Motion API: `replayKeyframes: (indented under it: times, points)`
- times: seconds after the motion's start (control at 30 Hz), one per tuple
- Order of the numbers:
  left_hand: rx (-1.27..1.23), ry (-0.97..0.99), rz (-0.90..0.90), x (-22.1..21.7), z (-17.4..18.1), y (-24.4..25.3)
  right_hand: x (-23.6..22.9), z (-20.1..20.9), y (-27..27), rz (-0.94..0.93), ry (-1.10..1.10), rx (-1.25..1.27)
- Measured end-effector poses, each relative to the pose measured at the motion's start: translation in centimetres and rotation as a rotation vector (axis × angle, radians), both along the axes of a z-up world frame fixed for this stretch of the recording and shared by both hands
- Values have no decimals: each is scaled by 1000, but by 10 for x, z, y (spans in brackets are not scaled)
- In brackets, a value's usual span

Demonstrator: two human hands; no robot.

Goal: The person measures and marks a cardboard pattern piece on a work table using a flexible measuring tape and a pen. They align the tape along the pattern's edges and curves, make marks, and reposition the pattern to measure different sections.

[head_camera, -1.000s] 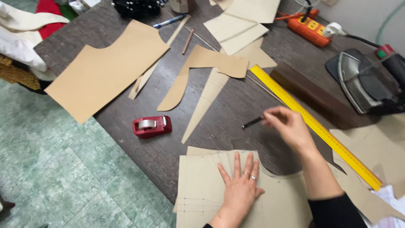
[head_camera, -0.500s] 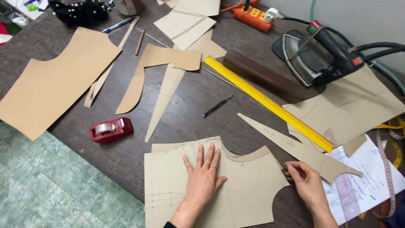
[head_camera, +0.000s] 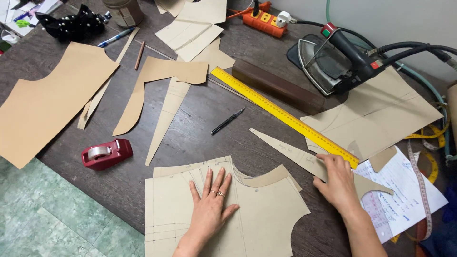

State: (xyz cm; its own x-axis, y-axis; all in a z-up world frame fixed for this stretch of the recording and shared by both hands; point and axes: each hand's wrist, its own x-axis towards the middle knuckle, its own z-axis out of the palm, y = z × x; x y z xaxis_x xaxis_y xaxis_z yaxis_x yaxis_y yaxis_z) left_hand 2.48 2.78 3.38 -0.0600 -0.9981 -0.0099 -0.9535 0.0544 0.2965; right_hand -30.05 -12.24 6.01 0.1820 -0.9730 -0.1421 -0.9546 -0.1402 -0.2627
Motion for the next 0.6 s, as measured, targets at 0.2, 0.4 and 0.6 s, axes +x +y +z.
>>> replayKeyframes:
  times: [0.2, 0.4, 0.6]
  points:
    - [-27, -11, 3, 0, -10, 1, -1, -1, -18, 46, 127, 119]
    - [31, 21, 2, 0, 1, 0, -19, 2, -21, 57, 22, -17]
    - [43, 24, 6, -1, 1, -1, -40, 24, -21, -34, -30, -197]
